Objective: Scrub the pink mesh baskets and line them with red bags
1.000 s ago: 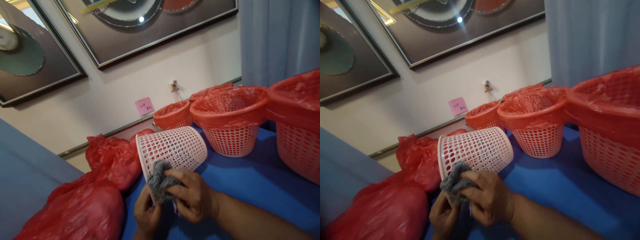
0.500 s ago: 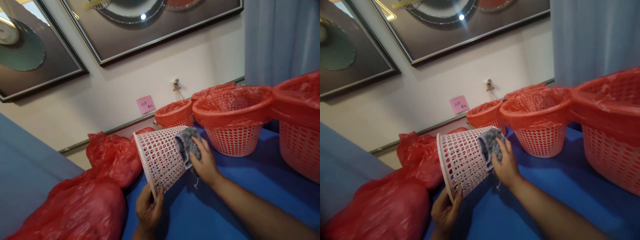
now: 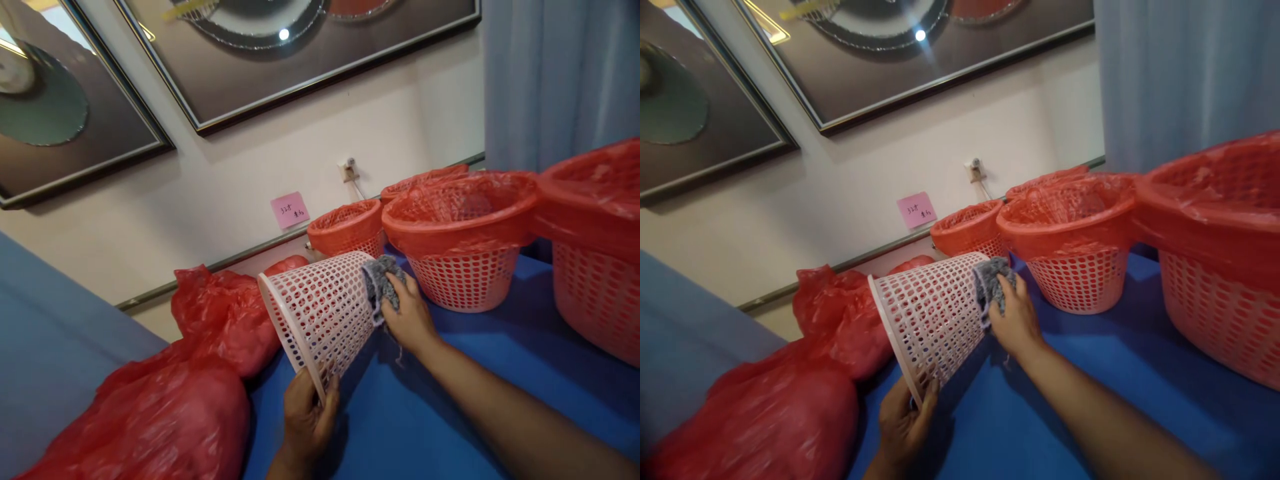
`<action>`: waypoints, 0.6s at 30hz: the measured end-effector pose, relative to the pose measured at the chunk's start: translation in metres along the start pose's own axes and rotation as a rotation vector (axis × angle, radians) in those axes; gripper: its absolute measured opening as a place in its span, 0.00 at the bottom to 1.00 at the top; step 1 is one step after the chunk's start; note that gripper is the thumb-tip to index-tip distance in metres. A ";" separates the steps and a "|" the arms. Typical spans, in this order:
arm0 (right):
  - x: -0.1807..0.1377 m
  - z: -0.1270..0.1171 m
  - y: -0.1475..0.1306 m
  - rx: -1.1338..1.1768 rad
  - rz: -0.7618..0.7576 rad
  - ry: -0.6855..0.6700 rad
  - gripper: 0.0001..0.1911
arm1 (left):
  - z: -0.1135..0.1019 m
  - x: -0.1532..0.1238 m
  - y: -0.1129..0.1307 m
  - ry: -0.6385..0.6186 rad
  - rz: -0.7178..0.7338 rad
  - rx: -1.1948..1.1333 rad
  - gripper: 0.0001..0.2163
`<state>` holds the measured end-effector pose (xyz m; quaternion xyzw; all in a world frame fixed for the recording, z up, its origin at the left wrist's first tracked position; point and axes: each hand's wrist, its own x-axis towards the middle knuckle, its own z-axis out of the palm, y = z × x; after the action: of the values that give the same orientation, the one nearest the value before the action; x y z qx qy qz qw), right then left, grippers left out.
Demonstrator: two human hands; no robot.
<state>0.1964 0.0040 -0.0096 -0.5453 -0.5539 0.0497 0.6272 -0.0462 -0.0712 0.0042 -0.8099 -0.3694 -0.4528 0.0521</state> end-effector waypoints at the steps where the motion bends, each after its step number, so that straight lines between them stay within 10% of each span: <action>1: 0.004 0.002 0.005 0.004 0.060 0.007 0.27 | -0.001 0.001 0.000 -0.018 0.000 -0.006 0.09; 11: -0.036 -0.004 -0.032 0.090 -0.231 -0.179 0.31 | -0.018 0.011 -0.006 0.194 -0.429 -0.202 0.16; 18: -0.010 0.000 -0.002 0.010 -0.089 -0.057 0.28 | -0.017 0.012 0.004 -0.152 -0.175 -0.047 0.07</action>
<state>0.1917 -0.0029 -0.0147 -0.5151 -0.5952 0.0401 0.6156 -0.0518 -0.0751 0.0246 -0.8074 -0.4309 -0.4016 -0.0349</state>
